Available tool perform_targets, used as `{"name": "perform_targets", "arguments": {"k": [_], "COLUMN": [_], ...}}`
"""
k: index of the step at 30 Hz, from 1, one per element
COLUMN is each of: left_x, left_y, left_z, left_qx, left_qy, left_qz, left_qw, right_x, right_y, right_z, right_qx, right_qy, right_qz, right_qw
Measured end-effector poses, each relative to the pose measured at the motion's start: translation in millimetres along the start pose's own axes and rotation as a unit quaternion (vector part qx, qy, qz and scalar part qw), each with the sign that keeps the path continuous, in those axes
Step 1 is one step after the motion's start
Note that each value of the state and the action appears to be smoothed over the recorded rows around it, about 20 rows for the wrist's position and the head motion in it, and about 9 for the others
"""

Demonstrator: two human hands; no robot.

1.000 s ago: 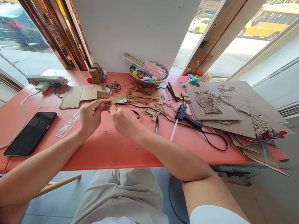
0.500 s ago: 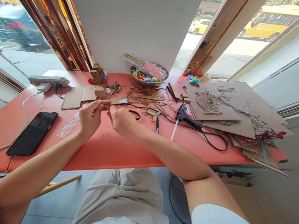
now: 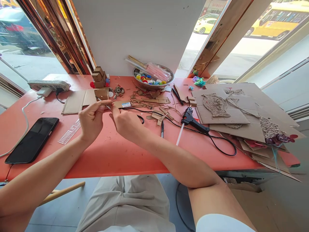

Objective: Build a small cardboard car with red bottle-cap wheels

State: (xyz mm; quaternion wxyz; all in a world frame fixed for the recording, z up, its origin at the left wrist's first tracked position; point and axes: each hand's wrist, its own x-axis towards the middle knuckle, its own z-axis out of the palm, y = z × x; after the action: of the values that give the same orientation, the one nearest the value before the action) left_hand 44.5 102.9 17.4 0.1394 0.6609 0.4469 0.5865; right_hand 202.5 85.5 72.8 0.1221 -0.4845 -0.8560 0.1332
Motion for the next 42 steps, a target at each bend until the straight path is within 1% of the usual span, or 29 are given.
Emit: {"name": "perform_targets", "arguments": {"k": [2,4,6,9,11,13,14,17,19,20,21,23,24,26,28,30,34,42], "left_x": [0,-2,-4,-4,-1,4,7,17,20,21,22,21,20,18,17,16,16,22], "left_y": [0,0,1,2,0,-7,-11,-27,-33,-35,-35,-34,-33,-33,-34,-36,-36,-29], "left_z": [-1.3,-4.5,-8.0,-10.0,-8.3,-6.1,-5.5,-7.7,-11.3,-13.1,-14.5,-15.9,-16.1,-15.9,-15.6,-15.6,-16.5,-20.2], "left_qx": [0.015,0.031,0.043,0.037,0.002,-0.053,-0.082,-0.16,-0.196,-0.212,-0.226,-0.249,-0.258,-0.268,-0.273,-0.275,-0.265,-0.259], "left_qy": [0.009,0.014,0.014,-0.002,-0.014,-0.007,0.007,0.048,0.054,0.05,0.043,0.023,0.013,-0.004,-0.012,-0.013,-0.024,-0.046], "left_qz": [0.015,0.031,0.045,0.04,0.011,-0.029,-0.051,-0.132,-0.191,-0.216,-0.236,-0.262,-0.269,-0.275,-0.271,-0.266,-0.258,-0.236], "left_qw": [1.0,0.999,0.998,0.999,1.0,0.998,0.995,0.977,0.96,0.952,0.944,0.932,0.928,0.923,0.923,0.924,0.929,0.936], "right_x": [0,-1,-1,-2,-3,-4,-4,-3,0,2,4,7,8,9,9,9,9,7], "right_y": [-1,-1,0,1,0,0,0,2,7,11,15,25,31,41,48,52,51,42], "right_z": [3,8,12,13,12,9,7,-1,-11,-17,-23,-33,-37,-41,-41,-38,-34,-36], "right_qx": [0.017,0.097,0.192,0.285,0.29,0.244,0.21,0.116,0.061,0.029,-0.009,-0.092,-0.126,-0.171,-0.191,-0.2,-0.207,-0.227], "right_qy": [0.011,0.038,0.052,0.015,-0.01,-0.027,-0.039,-0.068,-0.051,-0.035,-0.018,0.001,-0.003,-0.033,-0.072,-0.095,-0.101,-0.13], "right_qz": [-0.009,-0.037,-0.06,-0.053,-0.029,0.004,0.017,0.025,0.038,0.061,0.094,0.167,0.194,0.221,0.224,0.22,0.218,0.221], "right_qw": [1.0,0.994,0.978,0.957,0.956,0.969,0.977,0.991,0.996,0.997,0.995,0.982,0.973,0.96,0.953,0.95,0.948,0.94]}}
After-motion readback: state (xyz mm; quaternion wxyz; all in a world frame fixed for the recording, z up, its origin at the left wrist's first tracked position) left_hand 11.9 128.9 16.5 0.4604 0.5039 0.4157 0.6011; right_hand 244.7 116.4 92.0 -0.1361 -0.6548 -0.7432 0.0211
